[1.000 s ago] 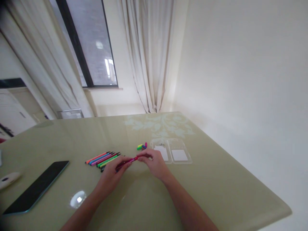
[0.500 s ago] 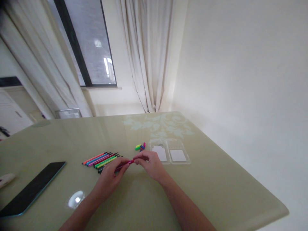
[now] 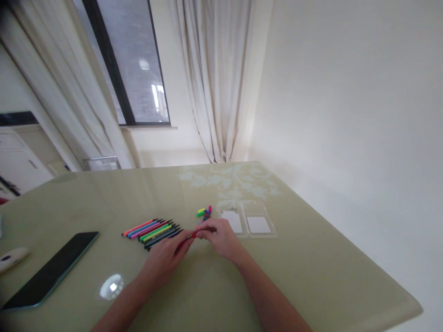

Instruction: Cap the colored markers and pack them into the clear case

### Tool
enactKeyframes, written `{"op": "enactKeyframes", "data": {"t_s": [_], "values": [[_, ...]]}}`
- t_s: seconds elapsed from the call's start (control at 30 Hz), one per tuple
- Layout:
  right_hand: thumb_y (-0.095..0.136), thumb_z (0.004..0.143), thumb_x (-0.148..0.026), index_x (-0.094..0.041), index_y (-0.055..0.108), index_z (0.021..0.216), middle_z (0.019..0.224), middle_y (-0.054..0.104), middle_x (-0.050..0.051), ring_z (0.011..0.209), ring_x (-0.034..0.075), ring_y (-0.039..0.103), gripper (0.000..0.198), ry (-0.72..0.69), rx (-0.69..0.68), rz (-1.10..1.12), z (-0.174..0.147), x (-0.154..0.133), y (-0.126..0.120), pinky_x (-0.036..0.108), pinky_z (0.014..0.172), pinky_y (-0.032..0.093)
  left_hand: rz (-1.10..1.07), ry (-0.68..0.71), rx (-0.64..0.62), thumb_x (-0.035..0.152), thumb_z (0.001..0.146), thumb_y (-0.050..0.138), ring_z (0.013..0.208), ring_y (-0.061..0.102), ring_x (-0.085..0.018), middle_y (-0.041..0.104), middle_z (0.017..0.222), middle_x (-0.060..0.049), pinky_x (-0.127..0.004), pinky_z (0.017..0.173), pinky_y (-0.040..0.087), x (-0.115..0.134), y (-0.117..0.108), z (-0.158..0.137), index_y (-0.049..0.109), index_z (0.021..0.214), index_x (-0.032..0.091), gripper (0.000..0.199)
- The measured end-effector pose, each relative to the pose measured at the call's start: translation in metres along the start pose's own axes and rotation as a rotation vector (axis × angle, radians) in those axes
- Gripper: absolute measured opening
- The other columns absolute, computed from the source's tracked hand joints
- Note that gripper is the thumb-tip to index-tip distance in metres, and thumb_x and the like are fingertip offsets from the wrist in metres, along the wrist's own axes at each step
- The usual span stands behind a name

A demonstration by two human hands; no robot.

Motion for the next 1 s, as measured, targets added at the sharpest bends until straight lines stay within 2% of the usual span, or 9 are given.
{"op": "enactKeyframes", "data": {"t_s": [0.17,0.3,0.4,0.5,0.6,0.7,0.83,1.0], "values": [[0.077,0.084,-0.039,-0.021,0.081,0.09,0.081,0.078,0.004,0.076,0.019,0.071,0.02,0.032,0.084,0.079,0.005,0.006,-0.015,0.031,0.074,0.056,0.014,-0.112,-0.006,0.044,0.099,0.053,0.094,0.075,-0.028,0.079,0.101,-0.007,-0.03,0.074,0.05,-0.009,0.006,0.001,0.057,0.135,0.03,0.039],[0.077,0.082,-0.043,-0.021,0.08,0.091,0.088,0.08,0.005,0.081,0.021,0.073,0.024,0.027,0.195,0.089,0.008,0.012,-0.026,0.034,0.078,0.057,0.008,-0.015,-0.026,0.033,0.097,0.055,0.109,0.07,-0.026,0.075,0.119,-0.007,-0.031,0.088,0.05,-0.014,0.014,0.0,0.063,0.119,0.029,0.024],[0.076,0.082,-0.043,-0.022,0.08,0.091,0.088,0.08,0.005,0.083,0.022,0.073,0.023,0.03,0.201,0.078,0.008,0.012,-0.026,0.035,0.08,0.057,0.07,0.038,0.0,0.03,0.097,0.056,0.108,0.068,-0.026,0.073,0.116,-0.007,-0.032,0.089,0.049,-0.016,0.013,0.0,0.068,0.11,0.027,0.018],[0.077,0.083,-0.04,-0.021,0.08,0.092,0.09,0.08,0.006,0.084,0.022,0.073,0.021,0.024,0.182,0.069,0.006,0.008,-0.022,0.035,0.081,0.057,0.103,0.06,0.064,0.034,0.097,0.058,0.106,0.065,-0.025,0.071,0.112,-0.007,-0.034,0.091,0.049,-0.022,0.002,0.003,0.069,0.106,0.026,0.017],[0.077,0.083,-0.038,-0.021,0.08,0.092,0.092,0.08,0.006,0.085,0.022,0.073,0.02,0.02,0.167,0.067,0.006,0.004,-0.019,0.035,0.082,0.056,0.193,-0.057,0.183,0.03,0.101,0.047,0.103,0.064,-0.026,0.07,0.106,-0.008,-0.036,0.093,0.048,-0.042,-0.016,0.005,0.07,0.1,0.023,0.025],[0.076,0.084,-0.037,-0.02,0.08,0.091,0.089,0.079,0.006,0.083,0.022,0.073,0.019,0.033,0.169,0.051,0.006,0.002,-0.018,0.033,0.079,0.055,0.409,-0.241,0.284,0.022,0.102,0.04,0.103,0.063,-0.03,0.07,0.108,-0.011,-0.041,0.092,0.048,-0.069,-0.034,0.003,0.072,0.106,0.021,0.032],[0.076,0.084,-0.036,-0.02,0.08,0.091,0.089,0.079,0.005,0.082,0.021,0.072,0.018,0.019,0.17,0.038,0.006,0.002,-0.016,0.033,0.079,0.055,0.491,-0.336,0.237,0.026,0.102,0.042,0.099,0.064,-0.031,0.071,0.104,-0.011,-0.04,0.087,0.05,-0.087,-0.043,-0.002,0.073,0.105,0.02,0.031],[0.075,0.084,-0.035,-0.021,0.08,0.091,0.088,0.08,0.005,0.081,0.02,0.073,0.016,0.006,0.176,0.031,0.005,0.003,-0.014,0.031,0.076,0.055,0.445,-0.364,0.178,0.028,0.102,0.045,0.101,0.065,-0.028,0.072,0.104,-0.008,-0.037,0.089,0.049,-0.087,-0.043,-0.002,0.074,0.106,0.023,0.029]]}}
Point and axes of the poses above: each hand's wrist, its own z-axis towards the middle knuckle, its own y-axis out of the palm, x = y × z, the point moved 2 cm from there along z, towards the middle knuckle
